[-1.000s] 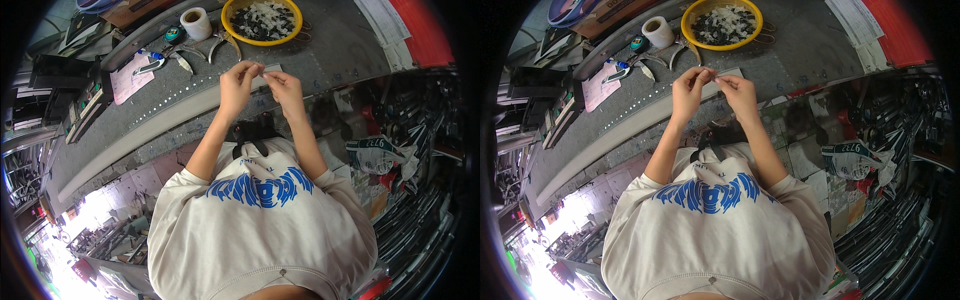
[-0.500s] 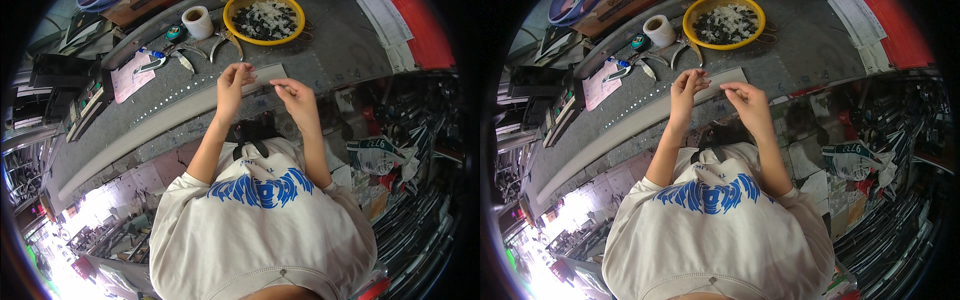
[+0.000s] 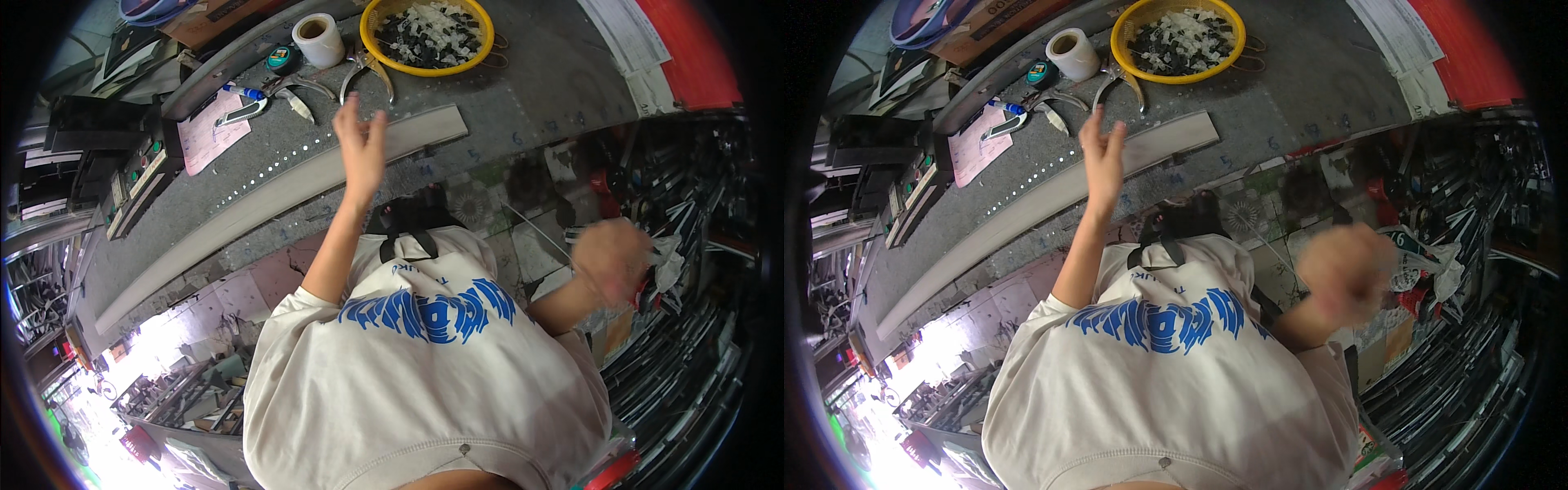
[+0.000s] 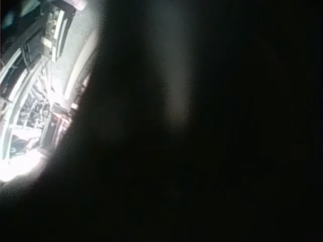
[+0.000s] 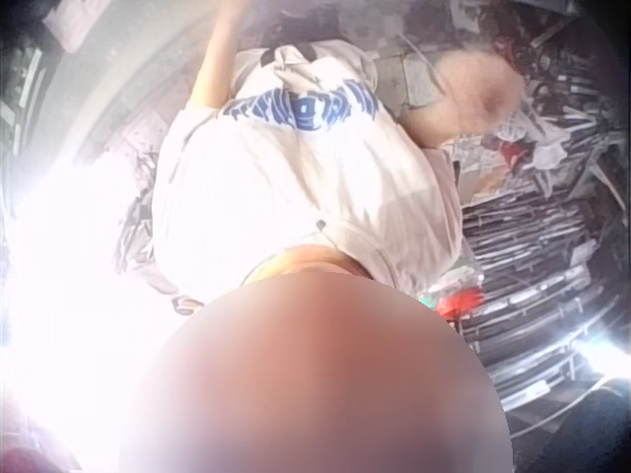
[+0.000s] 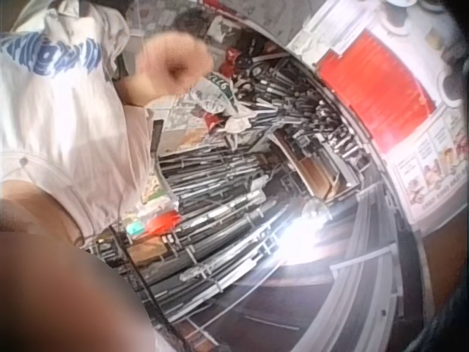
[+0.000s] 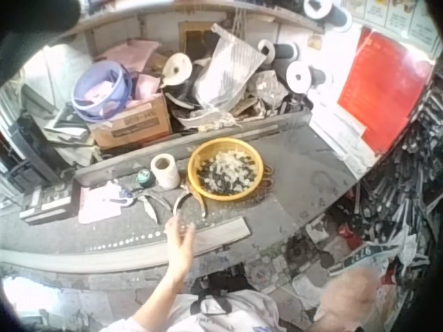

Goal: The person assembles a long metal profile by inserting small black plastic clips into pre-drilled holes along its length. They pick clips from a yellow basket, align them with the holes, and press them into place one by one.

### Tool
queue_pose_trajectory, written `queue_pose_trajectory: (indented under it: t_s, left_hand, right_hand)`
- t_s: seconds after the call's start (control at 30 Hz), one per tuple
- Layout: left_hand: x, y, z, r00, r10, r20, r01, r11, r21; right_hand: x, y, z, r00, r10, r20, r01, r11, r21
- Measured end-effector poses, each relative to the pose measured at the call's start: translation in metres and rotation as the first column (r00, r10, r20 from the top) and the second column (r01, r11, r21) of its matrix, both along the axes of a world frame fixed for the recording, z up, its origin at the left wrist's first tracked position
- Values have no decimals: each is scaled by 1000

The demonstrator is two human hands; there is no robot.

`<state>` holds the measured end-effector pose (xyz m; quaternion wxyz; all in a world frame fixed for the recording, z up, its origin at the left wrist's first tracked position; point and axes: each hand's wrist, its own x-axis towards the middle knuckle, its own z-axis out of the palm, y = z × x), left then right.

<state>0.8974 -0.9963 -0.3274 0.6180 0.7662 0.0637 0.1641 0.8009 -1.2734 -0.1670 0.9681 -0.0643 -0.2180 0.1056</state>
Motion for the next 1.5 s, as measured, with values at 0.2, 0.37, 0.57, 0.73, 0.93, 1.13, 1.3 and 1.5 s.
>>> queue_pose_trajectory:
  t_s: [0.2, 0.37, 0.57, 0.73, 0.93, 1.13, 1.3, 1.5]
  left_hand:
    - [-39, -42, 16, 803, -595, 43, 571, 788, 231]
    - [-41, -42, 19, 707, -698, 119, 575, 664, 478]
    - [-49, -30, 11, 673, -736, 73, 588, 592, 550]
    - [-54, -16, 3, 693, -719, -58, 567, 493, 659]
    - [-49, -3, -17, 917, -389, -89, 300, 526, 795]
    - [-42, 10, -36, 885, -449, -125, 323, 397, 859]
    - [-40, 17, -40, 863, -493, -112, 341, 402, 850]
    - [-20, 5, -38, 908, -383, 171, 106, 603, 790]
  right_hand:
    - [-25, -64, 92, 603, -130, 787, 320, 943, -89]
    - [-85, -131, 117, 504, -235, 831, 560, 822, -107]
    - [-94, -132, 67, 393, -305, 868, 593, -637, -492]
    - [42, -37, -21, 836, -134, 532, 390, -535, -749]
    - [67, 97, -188, 902, -141, 409, 307, -457, -835]
    - [74, 107, -214, 797, -186, 575, 405, -542, -737]
    - [72, 102, -214, 810, -255, 528, 385, -447, -807]
    - [72, 101, -212, 851, -381, 362, 281, -253, -926]
